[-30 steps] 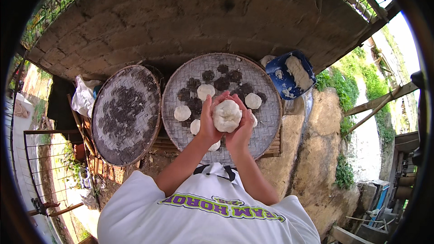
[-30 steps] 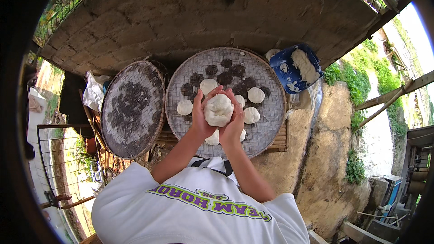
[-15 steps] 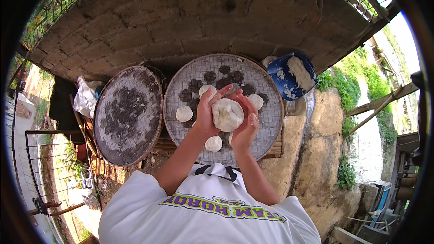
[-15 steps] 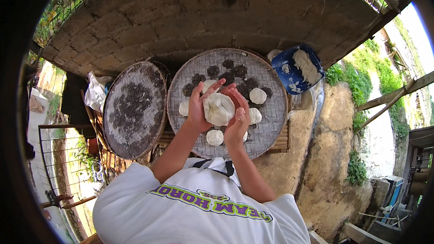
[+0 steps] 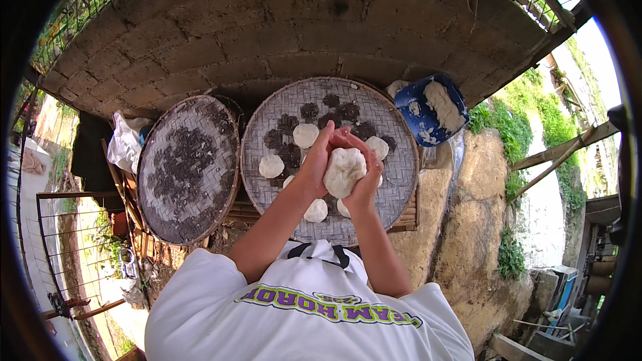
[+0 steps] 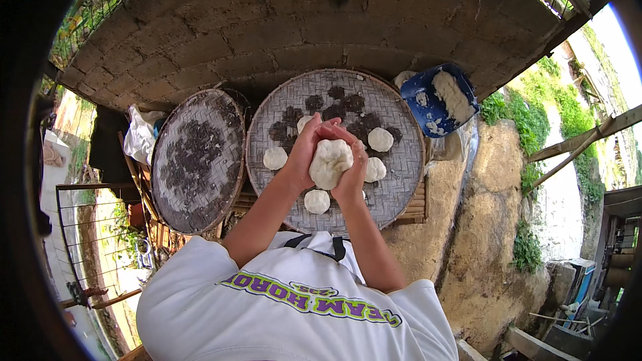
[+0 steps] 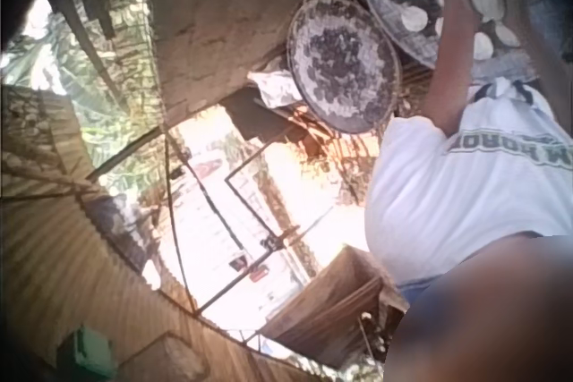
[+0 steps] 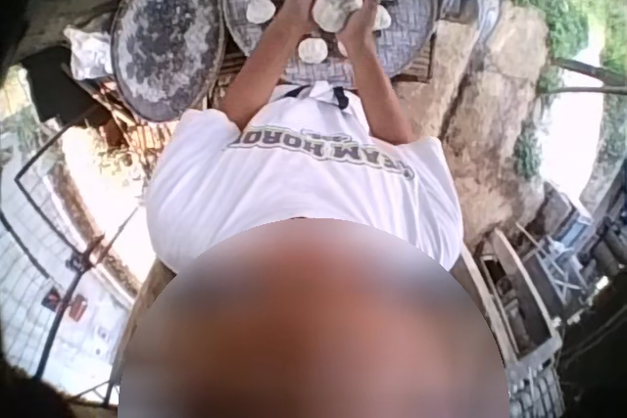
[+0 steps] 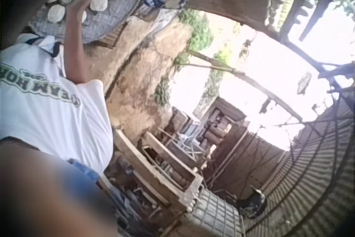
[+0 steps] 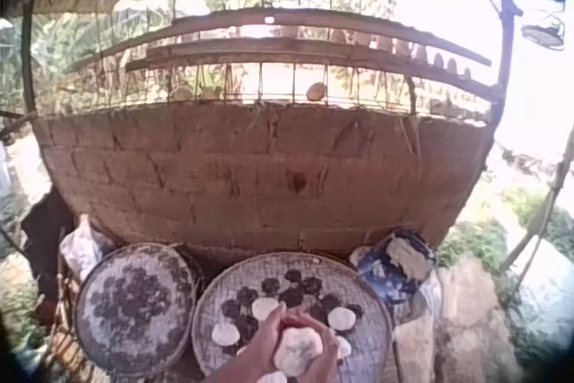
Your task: The person repeatedly scoops white dough from a blue bucket, rolls it into balls, flattens them into discs, and places them on a woven tray. The process continues until the tray is filled with flattened dough discs.
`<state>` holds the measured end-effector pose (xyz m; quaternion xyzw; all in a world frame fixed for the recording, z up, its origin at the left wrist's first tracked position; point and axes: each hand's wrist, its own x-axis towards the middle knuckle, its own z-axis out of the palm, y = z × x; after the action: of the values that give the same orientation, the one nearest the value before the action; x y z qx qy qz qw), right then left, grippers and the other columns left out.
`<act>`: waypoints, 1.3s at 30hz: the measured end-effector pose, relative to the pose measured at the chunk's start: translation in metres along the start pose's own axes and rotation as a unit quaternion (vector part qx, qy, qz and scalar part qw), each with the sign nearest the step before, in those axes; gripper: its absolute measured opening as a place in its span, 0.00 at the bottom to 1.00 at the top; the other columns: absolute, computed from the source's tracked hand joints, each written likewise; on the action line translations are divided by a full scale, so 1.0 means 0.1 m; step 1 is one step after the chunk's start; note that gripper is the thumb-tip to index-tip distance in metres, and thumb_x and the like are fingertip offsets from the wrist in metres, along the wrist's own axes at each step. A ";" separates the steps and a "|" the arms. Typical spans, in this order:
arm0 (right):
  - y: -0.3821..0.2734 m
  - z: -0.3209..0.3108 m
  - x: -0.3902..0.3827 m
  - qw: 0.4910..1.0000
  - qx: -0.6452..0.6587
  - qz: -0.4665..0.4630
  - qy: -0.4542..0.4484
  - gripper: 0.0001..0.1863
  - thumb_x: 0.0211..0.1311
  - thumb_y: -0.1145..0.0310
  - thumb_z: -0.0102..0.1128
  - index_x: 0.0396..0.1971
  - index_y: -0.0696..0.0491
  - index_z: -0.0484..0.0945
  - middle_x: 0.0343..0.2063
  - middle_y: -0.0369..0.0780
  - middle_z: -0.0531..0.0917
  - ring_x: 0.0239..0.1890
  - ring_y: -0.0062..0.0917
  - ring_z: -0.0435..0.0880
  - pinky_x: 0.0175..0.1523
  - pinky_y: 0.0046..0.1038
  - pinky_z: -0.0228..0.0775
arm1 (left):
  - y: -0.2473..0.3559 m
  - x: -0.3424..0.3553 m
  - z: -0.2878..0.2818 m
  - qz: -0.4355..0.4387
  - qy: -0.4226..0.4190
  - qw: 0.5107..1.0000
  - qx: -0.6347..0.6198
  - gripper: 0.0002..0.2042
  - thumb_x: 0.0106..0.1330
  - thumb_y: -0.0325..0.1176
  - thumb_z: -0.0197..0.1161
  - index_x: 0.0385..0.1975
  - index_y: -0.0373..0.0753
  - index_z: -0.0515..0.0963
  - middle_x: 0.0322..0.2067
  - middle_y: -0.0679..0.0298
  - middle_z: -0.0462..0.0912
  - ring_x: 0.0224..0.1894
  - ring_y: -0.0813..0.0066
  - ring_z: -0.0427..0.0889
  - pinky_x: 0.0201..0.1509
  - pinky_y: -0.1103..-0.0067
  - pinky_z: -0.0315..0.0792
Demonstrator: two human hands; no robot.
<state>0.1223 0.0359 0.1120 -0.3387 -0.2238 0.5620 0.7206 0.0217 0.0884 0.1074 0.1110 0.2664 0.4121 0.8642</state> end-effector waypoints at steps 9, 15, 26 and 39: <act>-0.04 0.04 -0.22 0.961 -0.188 -0.198 -0.034 0.34 0.74 0.45 0.43 0.67 0.58 0.69 0.58 0.47 0.80 0.64 0.38 0.77 0.72 0.40 0.65 | -0.12 -0.27 0.09 -0.010 -0.081 0.992 -0.101 0.32 0.76 0.62 0.44 0.62 0.38 0.70 0.61 0.56 0.76 0.65 0.60 0.75 0.70 0.62 0.69; -0.12 0.02 -0.01 0.978 0.109 0.117 0.132 0.31 0.76 0.48 0.41 0.64 0.57 0.71 0.56 0.45 0.81 0.60 0.34 0.81 0.64 0.38 0.74 | -0.04 0.01 0.14 0.186 0.100 0.965 0.157 0.26 0.76 0.52 0.53 0.62 0.37 0.69 0.64 0.57 0.73 0.71 0.66 0.66 0.73 0.67 0.62; -0.20 -0.12 0.22 0.932 -0.289 -0.118 -0.186 0.35 0.74 0.40 0.46 0.57 0.58 0.80 0.57 0.48 0.82 0.61 0.41 0.79 0.67 0.41 0.68 | -0.06 -0.09 -0.09 -0.153 -0.140 0.968 -0.142 0.34 0.72 0.70 0.41 0.61 0.47 0.73 0.56 0.59 0.81 0.57 0.59 0.83 0.64 0.57 0.75; -0.05 -0.21 -0.12 0.957 -0.274 -0.084 -0.040 0.38 0.74 0.41 0.43 0.68 0.58 0.68 0.67 0.49 0.69 0.71 0.41 0.66 0.74 0.44 0.55 | -0.18 -0.23 -0.22 -0.068 -0.077 0.990 -0.099 0.35 0.70 0.67 0.48 0.66 0.46 0.70 0.64 0.60 0.74 0.68 0.63 0.71 0.72 0.64 0.66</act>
<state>0.1374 0.0190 0.1019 -0.4808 -0.4251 0.4299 0.6351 0.0094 0.0583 0.0905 0.0377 0.1635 0.3667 0.9151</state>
